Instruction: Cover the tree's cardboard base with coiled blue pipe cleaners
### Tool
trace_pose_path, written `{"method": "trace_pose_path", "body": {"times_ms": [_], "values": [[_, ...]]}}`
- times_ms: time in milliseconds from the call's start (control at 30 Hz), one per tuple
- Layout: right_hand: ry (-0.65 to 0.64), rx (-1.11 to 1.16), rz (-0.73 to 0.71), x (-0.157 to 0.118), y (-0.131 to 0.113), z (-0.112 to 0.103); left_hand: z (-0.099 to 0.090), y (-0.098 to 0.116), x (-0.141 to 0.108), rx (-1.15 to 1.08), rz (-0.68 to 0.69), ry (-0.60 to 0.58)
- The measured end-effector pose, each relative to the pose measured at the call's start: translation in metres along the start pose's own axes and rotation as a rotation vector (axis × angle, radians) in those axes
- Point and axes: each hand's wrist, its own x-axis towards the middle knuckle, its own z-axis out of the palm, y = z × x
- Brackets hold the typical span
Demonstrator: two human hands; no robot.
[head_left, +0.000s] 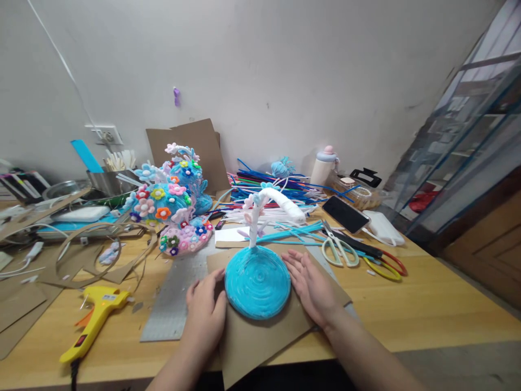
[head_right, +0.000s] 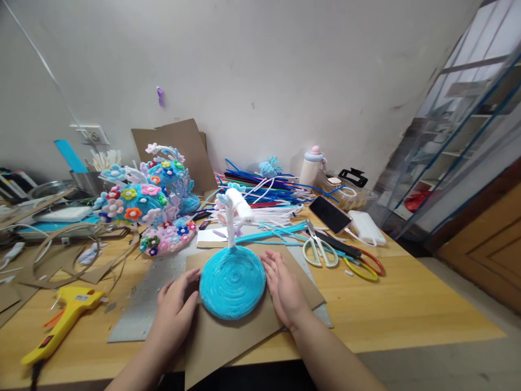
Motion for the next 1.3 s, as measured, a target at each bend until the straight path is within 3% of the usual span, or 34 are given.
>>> {"method": "trace_pose_path", "body": {"times_ms": [233, 333, 500, 633, 767, 833, 1067, 1300], "values": [[0.081, -0.031, -0.152, 0.0, -0.009, 0.005, 0.001, 0.001, -0.001, 0.054, 0.001, 0.044], [0.096, -0.05, -0.313, -0.002, -0.043, 0.008, -0.001, 0.006, 0.003, 0.085, 0.034, 0.072], [-0.166, -0.175, -0.407, -0.003, -0.12, 0.024, -0.005, 0.026, 0.036, 0.123, 0.154, -0.021], [-0.201, -0.293, -0.596, 0.0, -0.152, 0.035, 0.002, 0.044, 0.07, 0.185, 0.139, -0.067], [-0.255, -0.764, -1.045, 0.001, -0.158, 0.036, 0.017, 0.052, 0.085, 0.227, 0.132, -0.112], [-0.28, -0.902, -1.192, 0.002, -0.158, 0.038, 0.024, 0.052, 0.084, 0.236, 0.131, -0.13], [-0.314, -0.967, -1.536, 0.006, -0.16, 0.063, 0.035, 0.047, 0.081, 0.255, 0.121, -0.181], [-0.07, -1.036, -1.74, 0.0, -0.15, 0.093, 0.037, 0.044, 0.084, 0.255, 0.12, -0.19]]}}
